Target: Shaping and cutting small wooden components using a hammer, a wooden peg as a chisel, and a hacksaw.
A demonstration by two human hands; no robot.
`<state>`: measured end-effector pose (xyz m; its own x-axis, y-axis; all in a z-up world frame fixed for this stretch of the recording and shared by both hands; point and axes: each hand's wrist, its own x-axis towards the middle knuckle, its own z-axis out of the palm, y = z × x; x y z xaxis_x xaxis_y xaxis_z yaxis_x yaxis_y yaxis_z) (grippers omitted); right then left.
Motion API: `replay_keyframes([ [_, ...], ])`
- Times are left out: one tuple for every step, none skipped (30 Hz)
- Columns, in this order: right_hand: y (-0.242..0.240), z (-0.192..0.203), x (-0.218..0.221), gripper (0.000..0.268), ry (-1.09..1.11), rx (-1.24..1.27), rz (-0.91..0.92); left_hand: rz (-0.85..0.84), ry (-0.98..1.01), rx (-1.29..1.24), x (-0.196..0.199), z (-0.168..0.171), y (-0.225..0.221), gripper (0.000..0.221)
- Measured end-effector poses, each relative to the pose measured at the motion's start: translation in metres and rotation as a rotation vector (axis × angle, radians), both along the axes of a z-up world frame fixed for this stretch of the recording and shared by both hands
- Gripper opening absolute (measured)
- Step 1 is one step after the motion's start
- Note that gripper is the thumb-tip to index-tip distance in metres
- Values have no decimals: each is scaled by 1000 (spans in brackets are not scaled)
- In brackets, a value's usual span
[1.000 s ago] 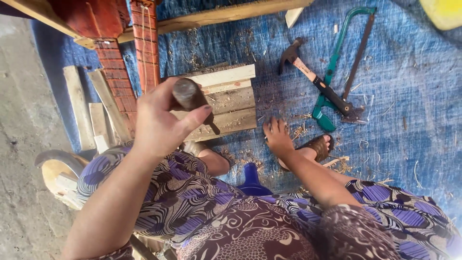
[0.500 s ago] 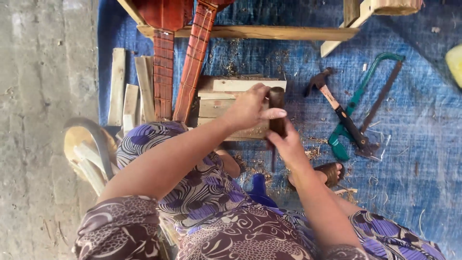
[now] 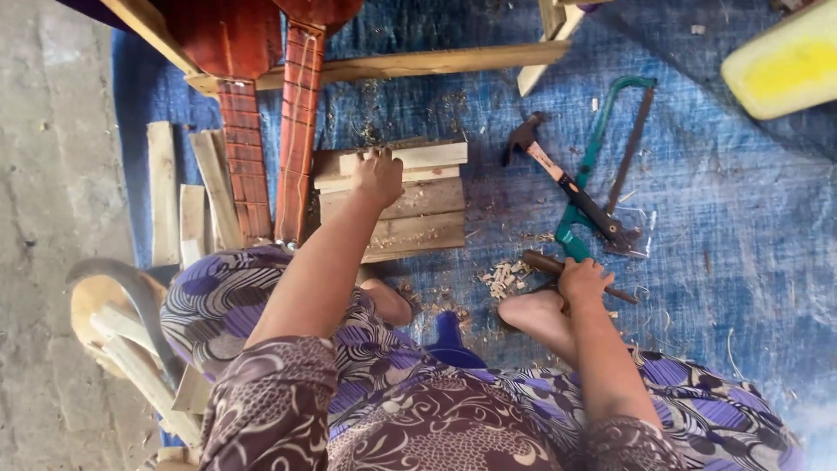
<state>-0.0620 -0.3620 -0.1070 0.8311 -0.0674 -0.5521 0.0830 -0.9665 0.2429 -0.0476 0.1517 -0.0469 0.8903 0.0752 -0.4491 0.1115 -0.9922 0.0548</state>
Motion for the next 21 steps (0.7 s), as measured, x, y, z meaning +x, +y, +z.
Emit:
replay_keyframes([
  [-3, 1, -4, 34, 1, -4, -5, -5, 1, -4, -5, 8, -10, 56],
  [-1, 0, -2, 41, 36, -7, -59, 12, -12, -26, -3, 19, -16, 57],
  [1, 0, 0, 47, 71, -9, -114, 28, -24, -48, -1, 30, -22, 58],
  [4, 3, -1, 47, 66, -6, -122, 20, -29, -46, -1, 23, -27, 58],
  [7, 5, -2, 47, 77, 27, -138, 38, -98, -23, -1, 15, -31, 49],
  [8, 7, -5, 47, 91, 58, -153, 56, -163, -2, -2, 7, -37, 42],
  [11, 13, 0, 47, 89, 58, -161, 48, -165, -3, 3, -3, -37, 42],
  [13, 18, 0, 48, 101, 102, -181, 40, -212, 9, 3, -14, -38, 37],
  [15, 23, -1, 49, 113, 146, -201, 31, -258, 22, 3, -26, -38, 35],
  [7, 12, 4, 49, 113, 147, -200, 32, -259, 23, 2, -32, -40, 35],
  [0, 2, 9, 51, 107, 152, -238, 18, -375, 42, 2, -39, -41, 34],
  [-7, -9, 12, 53, 106, 154, -273, 7, -486, 60, -2, -46, -42, 32],
  [1, 4, 15, 53, 110, 152, -268, 11, -482, 61, 0, -36, -43, 32],
  [7, 16, 18, 51, 32, 186, -285, 26, -348, 48, 3, -27, -45, 35],
  [13, 28, 21, 49, -47, 219, -300, 40, -214, 35, 5, -18, -48, 38],
  [13, 32, 25, 49, -43, 217, -299, 41, -209, 34, 5, -15, -50, 38],
  [13, 36, 29, 46, -78, 241, -295, 36, -205, 40, 5, -12, -53, 38],
  [13, 39, 32, 44, -112, 267, -293, 29, -199, 47, 5, -9, -54, 37],
  [12, 35, 33, 44, -107, 265, -295, 27, -193, 47, 4, -9, -54, 37],
  [10, 31, 36, 43, -104, 267, -305, 34, -214, 45, 4, -9, -54, 35],
  [9, 28, 38, 43, -101, 269, -315, 40, -236, 43, 4, -10, -53, 32],
])
